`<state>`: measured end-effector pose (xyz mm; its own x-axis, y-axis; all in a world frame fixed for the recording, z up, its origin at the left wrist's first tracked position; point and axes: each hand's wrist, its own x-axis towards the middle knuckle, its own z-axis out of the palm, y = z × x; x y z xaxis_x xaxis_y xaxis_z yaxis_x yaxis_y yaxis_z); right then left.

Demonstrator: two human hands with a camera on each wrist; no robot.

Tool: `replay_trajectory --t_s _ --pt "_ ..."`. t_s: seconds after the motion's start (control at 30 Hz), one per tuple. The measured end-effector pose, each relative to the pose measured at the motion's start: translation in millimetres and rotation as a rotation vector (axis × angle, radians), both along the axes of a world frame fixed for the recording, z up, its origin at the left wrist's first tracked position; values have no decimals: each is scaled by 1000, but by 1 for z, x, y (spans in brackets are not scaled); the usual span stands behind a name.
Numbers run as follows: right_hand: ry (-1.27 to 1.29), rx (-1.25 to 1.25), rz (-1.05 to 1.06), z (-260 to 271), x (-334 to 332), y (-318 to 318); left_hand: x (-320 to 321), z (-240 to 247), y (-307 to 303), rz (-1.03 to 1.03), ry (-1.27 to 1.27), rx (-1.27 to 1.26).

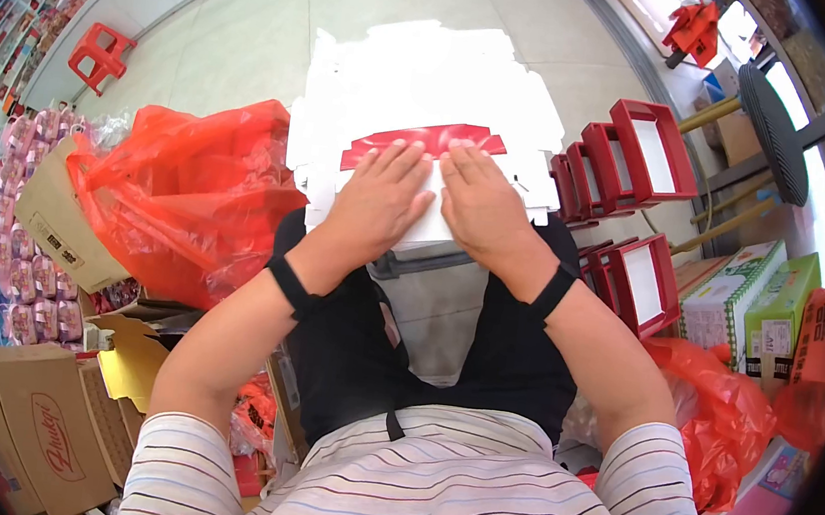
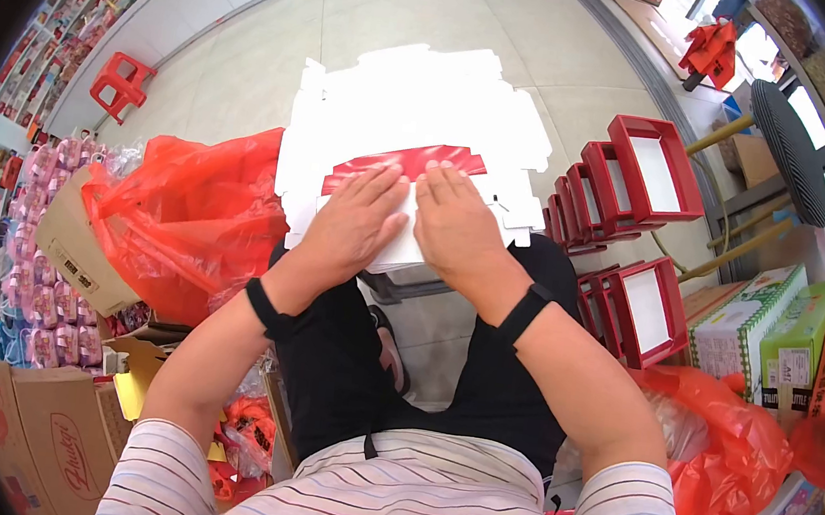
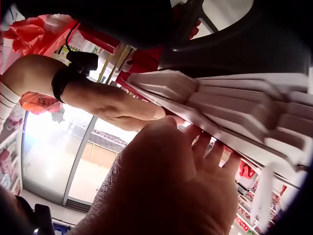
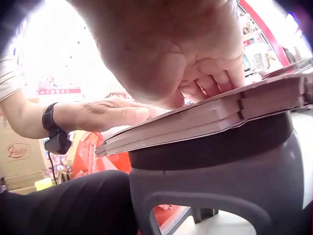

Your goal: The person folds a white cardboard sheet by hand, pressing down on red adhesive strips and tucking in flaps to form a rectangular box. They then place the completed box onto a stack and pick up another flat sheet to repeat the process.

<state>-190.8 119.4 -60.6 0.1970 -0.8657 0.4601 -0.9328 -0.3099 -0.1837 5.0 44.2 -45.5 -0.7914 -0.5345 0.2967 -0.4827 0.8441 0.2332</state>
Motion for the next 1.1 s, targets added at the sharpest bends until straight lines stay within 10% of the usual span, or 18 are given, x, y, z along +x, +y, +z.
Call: replay_trajectory --t_s 0.4,0.53,0.77,1.1 --pt "10 1 -80 -5 -46 3 20 38 -26 196 -152 295" --pt "-287 70 -64 6 -56 7 -3 27 -42 64 -41 -288" --pt "-216 75 -256 26 -122 25 -14 42 -54 35 -32 197" --pt "109 -186 -28 47 -102 34 25 58 -71 -197 174 -317"
